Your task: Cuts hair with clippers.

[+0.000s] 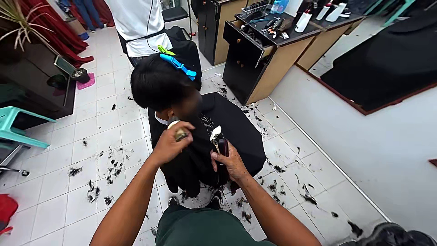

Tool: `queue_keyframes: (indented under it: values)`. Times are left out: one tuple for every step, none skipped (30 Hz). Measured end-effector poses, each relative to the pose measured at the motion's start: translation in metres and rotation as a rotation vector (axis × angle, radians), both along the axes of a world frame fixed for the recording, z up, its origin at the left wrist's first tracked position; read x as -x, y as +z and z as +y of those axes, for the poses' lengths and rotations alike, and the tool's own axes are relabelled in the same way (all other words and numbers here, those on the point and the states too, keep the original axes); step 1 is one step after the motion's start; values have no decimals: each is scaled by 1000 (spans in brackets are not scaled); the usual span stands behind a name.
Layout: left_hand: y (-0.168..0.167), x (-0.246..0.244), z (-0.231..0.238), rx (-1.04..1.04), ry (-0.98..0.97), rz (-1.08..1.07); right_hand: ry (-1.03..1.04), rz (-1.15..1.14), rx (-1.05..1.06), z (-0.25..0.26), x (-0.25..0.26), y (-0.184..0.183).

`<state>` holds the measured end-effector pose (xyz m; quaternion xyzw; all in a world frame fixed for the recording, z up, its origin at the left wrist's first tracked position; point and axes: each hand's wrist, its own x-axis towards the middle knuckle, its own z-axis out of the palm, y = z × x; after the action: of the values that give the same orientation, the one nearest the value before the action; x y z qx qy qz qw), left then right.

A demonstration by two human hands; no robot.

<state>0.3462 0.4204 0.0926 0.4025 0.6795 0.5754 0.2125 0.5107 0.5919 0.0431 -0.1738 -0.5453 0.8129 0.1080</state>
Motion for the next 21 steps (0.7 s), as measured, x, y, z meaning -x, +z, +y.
queue_keyframes:
  values:
    - [7, 2, 14, 41, -12, 198, 14, 16, -39, 8, 2, 0]
    - [12, 5, 27, 30, -7, 303, 24, 28, -61, 14, 5, -1]
    - [14, 8, 38, 5, 14, 307, 27, 38, -64, 19, 8, -1]
    - [15, 9, 47, -1, 54, 243, 22, 43, -51, 22, 11, 0]
    - [15, 10, 53, 27, 94, 134, 14, 43, -29, 24, 15, 1]
    - [14, 10, 55, 79, 100, -4, 2, 34, -3, 25, 19, 3]
    - [13, 11, 54, 136, 61, -122, -15, 36, 26, 26, 25, 5]
    - [13, 10, 49, 177, 14, -167, -36, 60, 64, 27, 30, 6]
    - [11, 6, 41, 201, -13, -102, -53, 91, 104, 28, 35, 8]
    - [9, 1, 32, 202, 16, 81, -63, 117, 137, 29, 40, 10]
    - [3, -1, 23, 156, 103, 315, -58, 127, 155, 30, 45, 13]
    - [-4, 0, 17, 96, 232, 526, -33, 125, 163, 32, 51, 15]
    - [-8, 5, 13, 57, 371, 678, 5, 114, 161, 32, 58, 18]
    - [-10, 11, 11, 45, 496, 773, 38, 97, 136, 31, 66, 20]
    - [-12, 18, 10, 59, 593, 827, 62, 64, 72, 29, 75, 24]
    - [-12, 25, 11, 89, 655, 848, 77, 9, -32, 27, 83, 30]
    - [-12, 32, 12, 124, 687, 842, 94, -54, -152, 25, 92, 36]
    - [-13, 37, 12, 154, 698, 813, 111, -116, -257, 24, 101, 40]
    - [-14, 40, 13, 174, 700, 771, 126, -166, -350, 22, 109, 42]
    - [-15, 42, 13, 179, 702, 728, 138, -205, -420, 20, 116, 44]
    - [-16, 43, 13, 174, 706, 692, 151, -231, -462, 18, 121, 44]
